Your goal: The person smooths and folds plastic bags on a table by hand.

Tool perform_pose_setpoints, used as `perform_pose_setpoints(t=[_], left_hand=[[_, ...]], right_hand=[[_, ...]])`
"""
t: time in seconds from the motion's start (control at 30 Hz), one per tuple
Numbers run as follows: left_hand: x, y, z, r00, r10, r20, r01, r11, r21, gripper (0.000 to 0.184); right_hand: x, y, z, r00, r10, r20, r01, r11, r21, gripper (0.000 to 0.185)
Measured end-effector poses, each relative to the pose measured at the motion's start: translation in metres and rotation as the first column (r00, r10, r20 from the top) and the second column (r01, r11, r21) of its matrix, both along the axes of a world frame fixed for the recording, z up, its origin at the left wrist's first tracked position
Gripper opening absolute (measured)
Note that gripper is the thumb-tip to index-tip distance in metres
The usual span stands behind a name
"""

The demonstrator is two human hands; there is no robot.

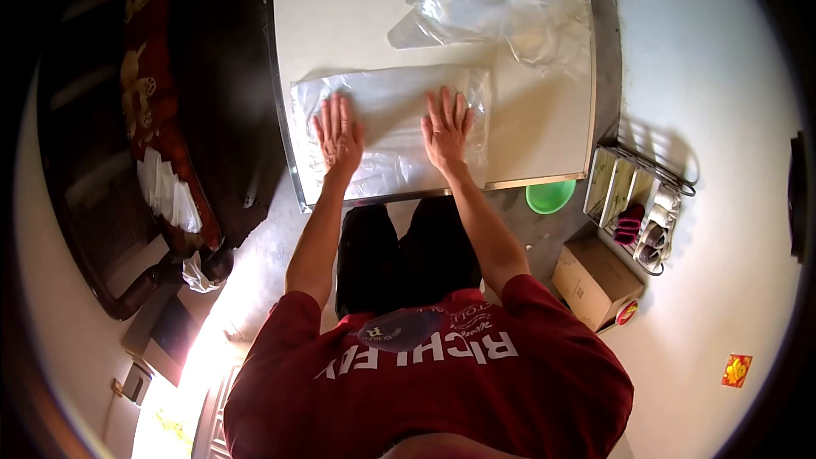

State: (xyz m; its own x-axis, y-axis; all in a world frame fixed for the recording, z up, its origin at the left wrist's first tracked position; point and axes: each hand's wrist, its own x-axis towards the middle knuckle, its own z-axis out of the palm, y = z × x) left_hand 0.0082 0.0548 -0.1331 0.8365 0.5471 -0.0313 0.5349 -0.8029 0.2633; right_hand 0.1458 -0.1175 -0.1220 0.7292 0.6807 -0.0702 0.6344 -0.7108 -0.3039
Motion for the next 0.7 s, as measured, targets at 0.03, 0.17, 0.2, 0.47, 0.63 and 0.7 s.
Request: perform_pose_setpoints(t=[0.03, 0.17, 0.2, 0.47, 0.63, 0.7], left_hand=[[0.001, 0.005, -0.003, 0.996, 0.050, 0.072, -0.052, 0.998, 0.028, 0.060], [-0.008, 0.025, -0.007, 0.985, 0.091, 0.148, -0.096, 0.995, 0.026, 0.063], [-0.009, 0.028, -0.006, 0.985, 0.094, 0.147, -0.100, 0.995, 0.030, 0.063], [-0.035, -0.027, 0.007, 0.995, -0.091, -0.027, 0.089, 0.994, -0.067, 0.060], [-0.054, -0.008, 0.016, 0.999, -0.036, 0.020, 0.037, 0.998, -0.044, 0.061], [-0.058, -0.010, 0.030, 1.000, -0.007, 0.017, 0.008, 0.999, -0.038, 0.061]], right_hand=[[0.006, -0.006, -0.005, 1.000, -0.019, 0.005, 0.020, 0.999, -0.051, 0.055], [0.020, -0.026, -0.011, 0.987, -0.149, 0.061, 0.148, 0.989, 0.017, 0.056], [0.021, -0.026, -0.010, 0.985, -0.157, 0.066, 0.155, 0.988, 0.023, 0.056], [-0.063, -0.053, 0.014, 0.994, -0.064, -0.085, 0.071, 0.994, 0.087, 0.059], [-0.075, -0.084, 0.020, 0.989, -0.130, -0.071, 0.133, 0.990, 0.048, 0.059], [-0.069, -0.094, 0.019, 0.910, -0.414, -0.007, 0.410, 0.900, 0.149, 0.057]])
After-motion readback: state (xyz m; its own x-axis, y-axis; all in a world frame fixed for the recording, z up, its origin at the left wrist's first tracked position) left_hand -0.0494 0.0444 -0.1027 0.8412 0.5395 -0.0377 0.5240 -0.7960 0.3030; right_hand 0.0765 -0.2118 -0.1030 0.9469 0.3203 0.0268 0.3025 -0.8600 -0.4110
